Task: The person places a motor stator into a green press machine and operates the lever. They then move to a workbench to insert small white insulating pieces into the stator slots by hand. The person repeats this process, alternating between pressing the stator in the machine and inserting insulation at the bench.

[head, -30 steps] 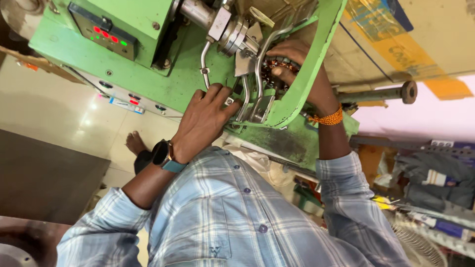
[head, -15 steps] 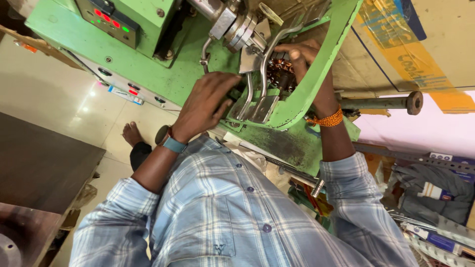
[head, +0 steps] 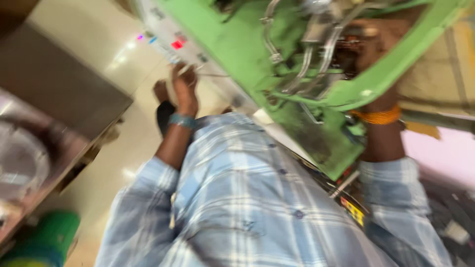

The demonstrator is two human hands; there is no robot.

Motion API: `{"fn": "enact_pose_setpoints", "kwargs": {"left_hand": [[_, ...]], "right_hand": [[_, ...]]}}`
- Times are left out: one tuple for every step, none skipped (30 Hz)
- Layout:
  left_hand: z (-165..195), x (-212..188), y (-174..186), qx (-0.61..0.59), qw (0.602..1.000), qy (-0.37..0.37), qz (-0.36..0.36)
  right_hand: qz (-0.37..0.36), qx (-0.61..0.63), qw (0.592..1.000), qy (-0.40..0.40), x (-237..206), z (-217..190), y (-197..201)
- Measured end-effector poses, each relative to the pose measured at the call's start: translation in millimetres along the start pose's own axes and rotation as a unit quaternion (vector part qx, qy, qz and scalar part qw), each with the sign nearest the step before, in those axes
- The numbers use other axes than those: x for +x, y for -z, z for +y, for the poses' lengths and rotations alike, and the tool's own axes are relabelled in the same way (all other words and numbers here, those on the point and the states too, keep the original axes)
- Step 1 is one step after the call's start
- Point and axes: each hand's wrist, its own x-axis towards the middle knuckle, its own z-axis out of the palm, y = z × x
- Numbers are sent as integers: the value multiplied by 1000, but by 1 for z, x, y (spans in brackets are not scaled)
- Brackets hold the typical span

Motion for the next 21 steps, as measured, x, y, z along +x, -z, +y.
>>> {"fn": "enact_pose_setpoints", "kwargs": {"left_hand": [[-8,2,4,65,997,-33,2],[-12,3,6,132,990,-53,5],[-17,1,4,197,978,-69,5],[-20,-1,2,207,975,-78,9],[-25,-2,-2,218,972,-85,9],[-28,-3,-5,231,969,-91,8],[-29,-5,-10,240,966,-98,1],[-31,-7,-15,248,963,-103,-6],[-33,-9,-20,255,961,-109,-14],[-32,-9,-23,305,944,-122,-19],[-28,-11,-25,355,925,-135,-27],[-22,-10,-27,407,900,-149,-40],[-12,-11,-26,440,884,-151,-44],[-1,-11,-24,474,866,-153,-48],[11,-12,-21,464,869,-158,-72],[21,-16,-17,454,871,-163,-94],[29,-20,-12,451,870,-180,-88],[35,-25,-6,445,869,-199,-79],[37,-33,0,445,865,-220,-79],[37,-41,6,442,860,-242,-75],[35,-52,13,438,856,-265,-69]], "right_hand": [[-7,28,999,-14,1,-1,-1],[-11,51,998,-28,5,-1,-1],[-6,29,1000,9,8,0,-2],[0,5,999,44,11,1,-2],[7,-19,997,78,12,3,-3],[10,-13,997,71,12,5,-3],[12,-9,998,61,11,8,-3],[15,-6,999,51,9,10,-1],[17,7,996,91,6,13,1],[21,19,991,129,2,15,2],[28,19,988,153,1,17,3],[36,19,983,177,-1,20,4],[47,8,981,187,1,21,4],[59,-2,979,195,2,22,4],[39,-56,980,187,5,22,3],[16,-108,978,181,8,22,2],[28,-68,981,181,11,20,1],[38,-27,982,185,12,19,0],[56,-22,979,196,12,17,0],[73,-15,975,211,13,16,-1],[88,-8,970,227,12,16,-1]]}}
